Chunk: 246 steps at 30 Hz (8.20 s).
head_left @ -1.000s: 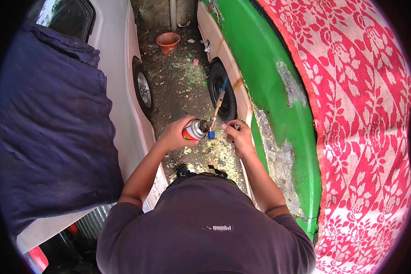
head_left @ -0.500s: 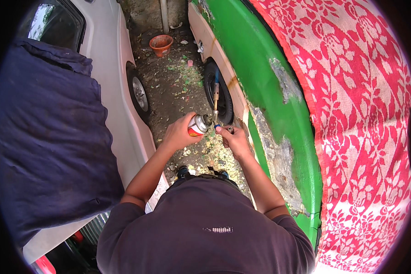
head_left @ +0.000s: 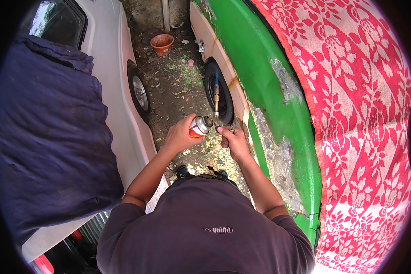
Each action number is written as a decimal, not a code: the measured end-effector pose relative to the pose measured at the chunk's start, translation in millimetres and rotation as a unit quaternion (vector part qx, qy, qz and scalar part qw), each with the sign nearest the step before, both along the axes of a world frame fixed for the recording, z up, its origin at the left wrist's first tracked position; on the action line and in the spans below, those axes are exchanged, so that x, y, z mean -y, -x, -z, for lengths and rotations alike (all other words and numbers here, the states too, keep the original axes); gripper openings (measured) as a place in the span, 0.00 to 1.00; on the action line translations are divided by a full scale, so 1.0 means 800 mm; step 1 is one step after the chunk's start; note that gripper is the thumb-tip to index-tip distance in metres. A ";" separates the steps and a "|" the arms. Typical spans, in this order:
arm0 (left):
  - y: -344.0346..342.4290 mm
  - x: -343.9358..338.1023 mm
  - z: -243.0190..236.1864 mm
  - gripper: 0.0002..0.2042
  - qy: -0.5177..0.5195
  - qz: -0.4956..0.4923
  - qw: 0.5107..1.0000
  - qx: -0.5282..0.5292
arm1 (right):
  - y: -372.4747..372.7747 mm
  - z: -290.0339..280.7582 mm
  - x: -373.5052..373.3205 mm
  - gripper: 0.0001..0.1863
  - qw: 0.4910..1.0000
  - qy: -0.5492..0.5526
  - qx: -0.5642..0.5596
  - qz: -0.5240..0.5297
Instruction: The person uses a hammer and chisel to remove damaged material from a green car's side panel, then applies a blowtorch to heat the same area. The work is performed outdoors with a patterned cloth covering part of the vehicle.
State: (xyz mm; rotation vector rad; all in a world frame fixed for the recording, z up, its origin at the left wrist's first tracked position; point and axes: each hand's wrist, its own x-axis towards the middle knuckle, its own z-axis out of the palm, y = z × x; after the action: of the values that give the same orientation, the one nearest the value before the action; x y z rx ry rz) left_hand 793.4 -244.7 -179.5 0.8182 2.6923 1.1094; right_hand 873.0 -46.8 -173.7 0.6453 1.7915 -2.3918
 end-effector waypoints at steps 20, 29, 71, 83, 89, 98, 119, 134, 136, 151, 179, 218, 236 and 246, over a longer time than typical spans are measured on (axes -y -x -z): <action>0.000 -0.002 0.002 0.38 -0.024 -0.001 1.000 0.002 | -0.002 -0.003 -0.001 0.16 0.997 0.076 0.020 -0.013; 0.000 -0.003 0.005 0.38 -0.036 0.000 0.999 -0.006 | -0.003 -0.003 0.000 0.17 0.991 0.129 0.022 -0.009; 0.008 -0.013 0.020 0.38 -0.046 0.013 0.999 -0.020 | -0.005 0.001 0.001 0.14 0.995 0.090 0.026 0.032; 0.031 -0.037 0.082 0.38 -0.160 0.142 0.967 0.135 | -0.039 0.025 -0.042 0.20 0.996 0.042 0.046 0.067; 0.026 -0.081 0.149 0.36 -0.192 0.223 0.921 0.257 | -0.095 0.032 -0.087 0.18 0.985 0.047 0.063 0.155; 0.007 -0.143 0.213 0.40 -0.166 0.177 0.897 0.370 | -0.150 0.032 -0.127 0.16 0.975 0.024 0.078 0.207; 0.033 -0.219 0.291 0.27 -0.287 0.069 0.857 0.423 | -0.177 0.030 -0.159 0.13 0.968 0.023 0.112 0.222; 0.038 -0.219 0.270 0.24 -0.296 0.008 0.841 0.454 | -0.176 0.028 -0.151 0.13 0.967 0.022 0.126 0.218; 0.037 -0.218 0.266 0.23 -0.285 0.014 0.842 0.457 | -0.177 0.030 -0.149 0.13 0.968 0.027 0.119 0.219; 0.029 -0.209 0.291 0.21 -0.263 0.105 0.862 0.421 | -0.179 0.043 -0.157 0.14 0.962 0.019 0.108 0.249; 0.068 -0.202 0.260 0.24 -0.205 0.159 0.888 0.379 | -0.156 0.107 -0.140 0.16 0.948 -0.035 0.096 0.303; 0.071 -0.208 0.257 0.25 -0.145 0.159 0.917 0.336 | -0.200 0.088 -0.150 0.22 0.894 -0.373 0.219 0.116; 0.115 -0.186 0.265 0.25 -0.152 0.269 0.888 0.341 | -0.153 0.071 -0.083 0.23 0.874 -0.330 0.260 0.245; 0.109 -0.191 0.245 0.19 -0.194 0.293 0.855 0.382 | -0.176 0.074 -0.070 0.26 0.854 -0.334 0.294 0.271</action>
State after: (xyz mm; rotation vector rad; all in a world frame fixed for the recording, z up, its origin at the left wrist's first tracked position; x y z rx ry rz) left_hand 706.0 -91.7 -375.2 0.9001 1.4554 1.4161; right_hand 1013.8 9.1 -232.9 1.9210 2.2799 -1.3896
